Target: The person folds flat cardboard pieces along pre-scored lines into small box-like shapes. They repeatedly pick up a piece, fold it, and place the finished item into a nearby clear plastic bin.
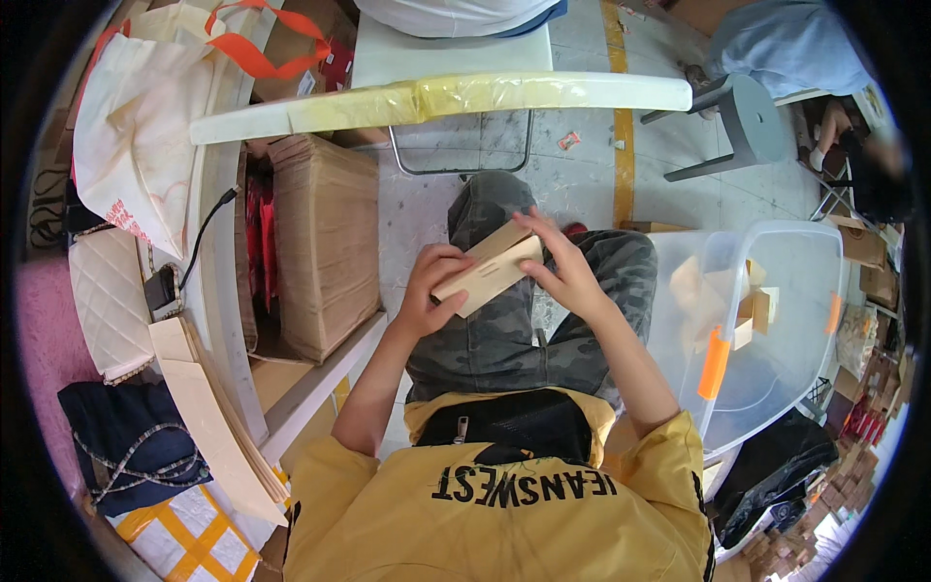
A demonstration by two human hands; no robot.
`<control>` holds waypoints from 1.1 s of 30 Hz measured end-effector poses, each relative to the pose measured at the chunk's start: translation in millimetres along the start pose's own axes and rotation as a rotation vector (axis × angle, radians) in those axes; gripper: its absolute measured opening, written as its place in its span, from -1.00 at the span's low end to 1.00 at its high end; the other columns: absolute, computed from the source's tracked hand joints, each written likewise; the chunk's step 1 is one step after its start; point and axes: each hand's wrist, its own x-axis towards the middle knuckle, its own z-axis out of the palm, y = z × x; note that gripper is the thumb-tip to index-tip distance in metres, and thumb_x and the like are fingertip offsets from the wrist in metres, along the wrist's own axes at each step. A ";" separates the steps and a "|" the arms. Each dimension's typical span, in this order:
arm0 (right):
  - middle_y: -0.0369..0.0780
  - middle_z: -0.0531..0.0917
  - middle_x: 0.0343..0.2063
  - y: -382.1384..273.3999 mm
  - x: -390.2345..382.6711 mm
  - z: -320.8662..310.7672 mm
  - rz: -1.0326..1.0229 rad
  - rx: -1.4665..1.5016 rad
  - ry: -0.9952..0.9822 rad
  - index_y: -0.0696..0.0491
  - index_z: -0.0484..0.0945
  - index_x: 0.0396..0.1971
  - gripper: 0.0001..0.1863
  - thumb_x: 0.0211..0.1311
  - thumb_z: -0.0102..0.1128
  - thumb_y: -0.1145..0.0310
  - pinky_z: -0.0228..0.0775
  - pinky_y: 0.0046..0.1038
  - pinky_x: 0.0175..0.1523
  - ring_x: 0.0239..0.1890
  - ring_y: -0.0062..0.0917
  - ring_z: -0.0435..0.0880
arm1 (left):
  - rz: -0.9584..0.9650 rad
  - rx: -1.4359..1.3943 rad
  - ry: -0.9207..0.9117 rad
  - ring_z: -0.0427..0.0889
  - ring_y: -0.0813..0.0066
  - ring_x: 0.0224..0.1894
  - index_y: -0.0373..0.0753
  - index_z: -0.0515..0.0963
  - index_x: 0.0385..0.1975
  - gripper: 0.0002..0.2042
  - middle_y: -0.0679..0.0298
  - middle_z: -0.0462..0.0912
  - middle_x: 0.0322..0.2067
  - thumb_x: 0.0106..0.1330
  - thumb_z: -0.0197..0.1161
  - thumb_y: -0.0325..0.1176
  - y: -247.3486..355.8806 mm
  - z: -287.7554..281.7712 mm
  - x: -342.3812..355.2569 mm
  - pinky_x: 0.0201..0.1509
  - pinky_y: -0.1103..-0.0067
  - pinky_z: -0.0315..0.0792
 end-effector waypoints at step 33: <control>-0.26 0.36 -0.65 -74.4 -106.2 -55.6 0.242 0.157 0.656 0.15 0.36 -0.46 -0.79 0.26 0.01 0.32 0.19 -0.59 -0.46 -0.55 -0.71 0.27 | -0.307 -0.394 0.118 0.36 0.59 -0.29 -0.32 0.35 -0.27 -0.84 0.29 0.41 -0.38 0.36 -0.12 -0.37 134.0 93.0 51.0 -0.17 0.67 0.26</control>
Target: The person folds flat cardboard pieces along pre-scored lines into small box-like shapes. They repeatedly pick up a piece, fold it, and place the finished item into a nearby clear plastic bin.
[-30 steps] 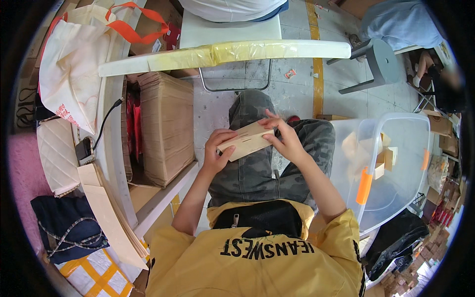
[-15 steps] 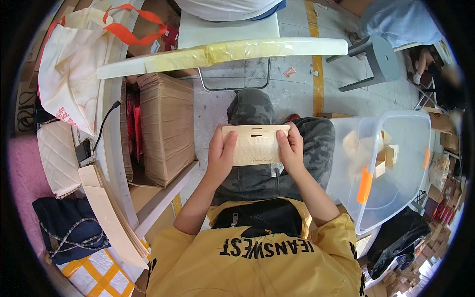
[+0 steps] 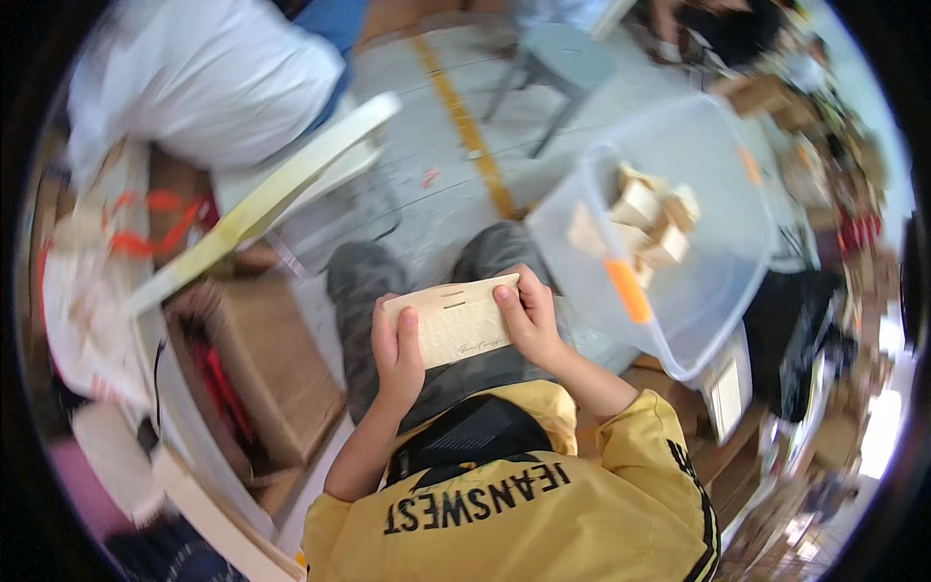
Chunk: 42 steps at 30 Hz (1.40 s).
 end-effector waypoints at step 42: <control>-0.10 0.52 -0.49 52.5 -26.5 36.7 -0.234 -0.172 -0.788 0.20 0.48 -0.40 -0.92 0.13 0.00 0.56 0.32 -0.40 -0.31 -0.42 -0.27 0.51 | -0.252 1.796 0.937 0.49 0.00 -0.04 -0.34 0.34 0.04 -0.60 -0.05 0.47 -0.04 0.21 0.12 -0.36 91.4 -207.3 -215.3 -0.01 0.36 0.40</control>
